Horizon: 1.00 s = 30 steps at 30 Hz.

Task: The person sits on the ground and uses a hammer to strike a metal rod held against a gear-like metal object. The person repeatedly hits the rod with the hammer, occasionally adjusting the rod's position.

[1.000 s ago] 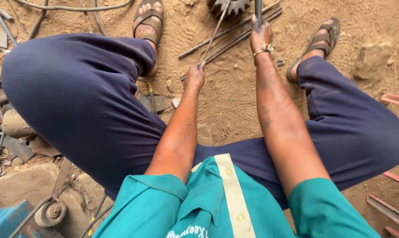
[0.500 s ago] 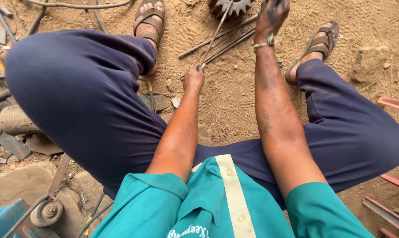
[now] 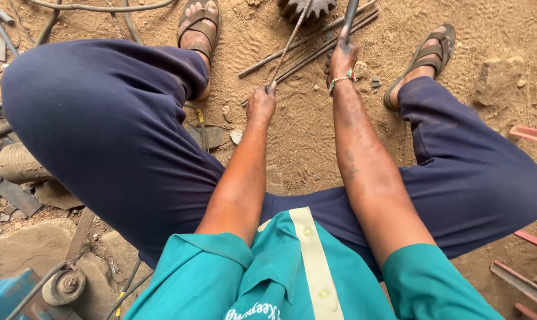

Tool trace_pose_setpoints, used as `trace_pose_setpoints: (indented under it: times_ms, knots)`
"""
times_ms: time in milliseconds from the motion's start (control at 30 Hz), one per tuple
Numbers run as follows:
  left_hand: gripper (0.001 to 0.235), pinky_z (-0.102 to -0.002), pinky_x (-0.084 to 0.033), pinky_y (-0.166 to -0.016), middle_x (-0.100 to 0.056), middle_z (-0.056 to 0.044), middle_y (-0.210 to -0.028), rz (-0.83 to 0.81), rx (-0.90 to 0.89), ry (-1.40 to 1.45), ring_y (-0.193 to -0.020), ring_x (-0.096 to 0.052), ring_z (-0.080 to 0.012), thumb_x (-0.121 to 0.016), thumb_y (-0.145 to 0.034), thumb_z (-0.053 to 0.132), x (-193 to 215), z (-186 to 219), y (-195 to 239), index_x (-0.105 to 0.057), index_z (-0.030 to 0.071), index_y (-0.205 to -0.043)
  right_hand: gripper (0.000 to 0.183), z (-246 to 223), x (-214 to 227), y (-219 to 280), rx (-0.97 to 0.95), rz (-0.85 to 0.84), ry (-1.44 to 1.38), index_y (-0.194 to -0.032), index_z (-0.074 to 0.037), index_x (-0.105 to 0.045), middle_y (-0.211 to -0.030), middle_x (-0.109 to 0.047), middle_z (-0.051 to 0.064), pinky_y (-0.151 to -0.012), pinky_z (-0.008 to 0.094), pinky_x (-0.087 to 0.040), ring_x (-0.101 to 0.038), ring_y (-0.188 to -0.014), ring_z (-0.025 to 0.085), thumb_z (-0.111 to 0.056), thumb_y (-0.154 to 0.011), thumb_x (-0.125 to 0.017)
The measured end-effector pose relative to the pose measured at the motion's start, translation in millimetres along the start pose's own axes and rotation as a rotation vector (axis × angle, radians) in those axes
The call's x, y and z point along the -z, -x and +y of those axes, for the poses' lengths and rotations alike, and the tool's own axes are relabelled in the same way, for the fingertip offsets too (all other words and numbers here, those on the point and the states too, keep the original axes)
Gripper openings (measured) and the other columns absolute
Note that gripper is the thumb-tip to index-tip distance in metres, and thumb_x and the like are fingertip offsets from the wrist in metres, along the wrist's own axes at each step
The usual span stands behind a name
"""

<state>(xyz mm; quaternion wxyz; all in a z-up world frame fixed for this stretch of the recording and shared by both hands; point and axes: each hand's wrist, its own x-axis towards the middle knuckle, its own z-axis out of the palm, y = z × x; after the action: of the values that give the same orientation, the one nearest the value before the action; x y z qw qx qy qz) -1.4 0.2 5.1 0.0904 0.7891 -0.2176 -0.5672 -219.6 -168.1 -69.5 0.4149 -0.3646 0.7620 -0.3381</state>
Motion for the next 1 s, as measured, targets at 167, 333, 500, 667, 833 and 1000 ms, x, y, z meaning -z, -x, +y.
trace_pose_setpoints:
  times_ms: [167,333,500,667,833,1000]
  knots:
    - [0.035,-0.028,-0.038,-0.048,-0.064,-0.001,-0.083,0.029,-0.032,0.005,-0.055,-0.045,-0.0107,-0.047,-0.11,0.036,-5,1,-9,-0.063,0.017,-0.134,0.049,-39,4,-16,0.535,0.301,0.268,-0.101,-0.004,-0.061,-0.076,-0.051,0.0,-0.045,0.024,-0.038,-0.046,-0.057,0.008,-0.048,-0.115,-0.044]
    - [0.034,-0.029,-0.037,-0.048,-0.066,-0.001,-0.085,0.038,0.024,0.071,-0.055,-0.045,-0.0102,-0.049,-0.109,0.038,-5,1,-13,-0.067,0.016,-0.129,0.038,-62,1,-53,1.211,0.466,0.466,-0.134,-0.007,-0.062,-0.087,-0.062,0.002,-0.048,0.023,-0.05,-0.055,-0.062,0.009,-0.033,-0.12,-0.038]
    - [0.036,-0.03,-0.037,-0.048,-0.066,-0.002,-0.085,0.042,0.005,0.011,-0.056,-0.045,-0.0108,-0.049,-0.11,0.039,0,7,-10,-0.067,0.015,-0.129,0.046,-35,-5,-36,1.026,0.239,0.554,-0.146,-0.006,-0.059,-0.083,-0.061,0.0,-0.036,0.024,-0.043,-0.048,-0.051,0.006,-0.032,-0.119,-0.032]
    - [0.038,-0.03,-0.035,-0.05,-0.065,-0.001,-0.082,0.011,-0.033,-0.046,-0.057,-0.045,-0.0116,-0.046,-0.112,0.042,1,7,-11,-0.064,0.016,-0.133,0.062,7,2,13,0.17,0.068,0.281,-0.107,-0.01,-0.064,-0.063,-0.049,-0.007,-0.034,0.024,-0.034,-0.043,-0.044,0.004,-0.068,-0.104,-0.043]
    - [0.037,-0.029,-0.036,-0.049,-0.06,0.001,-0.08,-0.015,-0.044,-0.006,-0.056,-0.044,-0.0106,-0.045,-0.112,0.038,-5,3,-10,-0.064,0.015,-0.133,0.062,-10,14,7,0.068,0.091,0.003,-0.091,-0.01,-0.061,-0.056,-0.053,-0.007,-0.03,0.026,-0.044,-0.053,-0.039,0.005,-0.069,-0.097,-0.043]
    - [0.036,-0.029,-0.034,-0.047,-0.056,0.001,-0.076,-0.005,-0.046,0.082,-0.054,-0.039,-0.0113,-0.045,-0.111,0.037,-6,0,-18,-0.065,0.016,-0.131,0.067,-51,13,-1,0.543,0.2,-0.073,-0.096,-0.002,-0.063,-0.075,-0.055,0.001,-0.054,0.032,-0.043,-0.054,-0.065,0.013,-0.066,-0.109,-0.045]
